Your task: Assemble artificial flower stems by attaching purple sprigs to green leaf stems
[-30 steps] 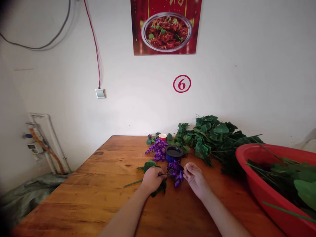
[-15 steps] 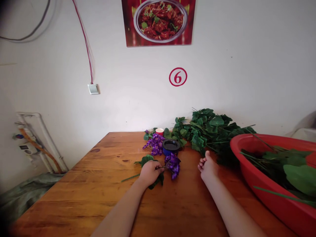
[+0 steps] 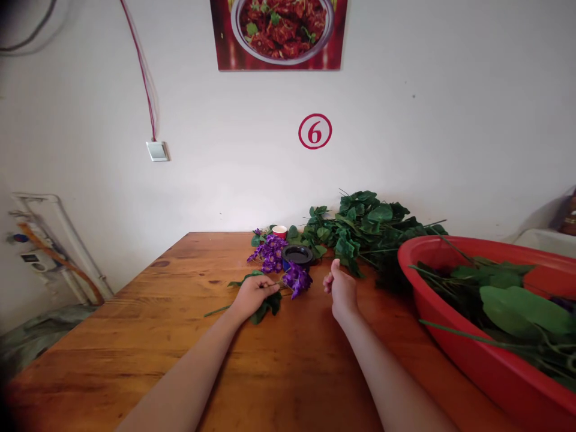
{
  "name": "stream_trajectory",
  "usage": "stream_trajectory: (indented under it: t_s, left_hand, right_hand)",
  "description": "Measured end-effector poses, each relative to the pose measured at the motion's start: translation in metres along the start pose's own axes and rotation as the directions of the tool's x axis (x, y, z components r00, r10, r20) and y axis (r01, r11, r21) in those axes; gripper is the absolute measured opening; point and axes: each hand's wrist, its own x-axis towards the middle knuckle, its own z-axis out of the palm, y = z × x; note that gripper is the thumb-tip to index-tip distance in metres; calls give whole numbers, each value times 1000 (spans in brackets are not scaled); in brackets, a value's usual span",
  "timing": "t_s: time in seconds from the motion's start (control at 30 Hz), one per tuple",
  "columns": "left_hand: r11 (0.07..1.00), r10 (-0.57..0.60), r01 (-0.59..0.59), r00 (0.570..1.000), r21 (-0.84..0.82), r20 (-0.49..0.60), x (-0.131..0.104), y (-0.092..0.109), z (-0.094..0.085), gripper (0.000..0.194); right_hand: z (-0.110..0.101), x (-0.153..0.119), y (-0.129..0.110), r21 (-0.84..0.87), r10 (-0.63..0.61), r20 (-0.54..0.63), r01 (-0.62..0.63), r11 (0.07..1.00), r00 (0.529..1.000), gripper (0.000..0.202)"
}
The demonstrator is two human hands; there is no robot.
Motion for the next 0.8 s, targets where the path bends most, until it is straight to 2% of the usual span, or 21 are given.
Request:
stream_trajectory:
  t_s: [0.07, 0.2, 0.3, 0.4, 0.47, 0.53, 0.6, 0.67, 0.73, 0.8]
  left_hand:
    - [994, -22, 21, 1000, -104, -12, 2, 6, -4, 33]
    - [939, -107, 92, 994, -332, -26, 3, 25, -15, 34]
    - [836, -221, 205, 975, -509, 30, 1, 36, -20, 31]
    - [748, -304, 319, 944, -582, 126, -3, 42, -20, 31]
    - [728, -331, 356, 931, -586, 154, -5, 43, -16, 33]
    - [739, -322, 354, 933, -573, 160, -7, 45, -12, 33]
    - [763, -294, 335, 941, -553, 165, -8, 46, -7, 33]
    - [776, -277, 334, 943, -535, 187, -10, 47, -3, 33]
    - [783, -271, 345, 938, -518, 214, -11, 46, 1, 33]
    - [800, -264, 345, 937, -491, 228, -11, 43, 4, 34]
  right_hand:
    - [3, -2, 0, -87, -32, 88, 40, 995, 996, 61]
    - [9, -6, -1, -269, -75, 273, 151, 951, 959, 52]
    - [14, -11, -1, -235, -114, 391, 219, 947, 913, 42]
    - [19, -17, -2, -185, -191, 408, 286, 940, 893, 40]
    - [19, -22, -4, -248, -302, 377, 410, 878, 876, 43]
    - [18, -28, -8, -368, -456, 373, 580, 727, 808, 48]
    - [16, -32, -13, -462, -568, 438, 716, 523, 697, 53]
    - [14, -33, -17, -479, -598, 547, 805, 350, 586, 55]
    - [12, -30, -19, -445, -570, 642, 854, 269, 513, 50]
    - [10, -24, -17, -428, -526, 681, 860, 278, 509, 41]
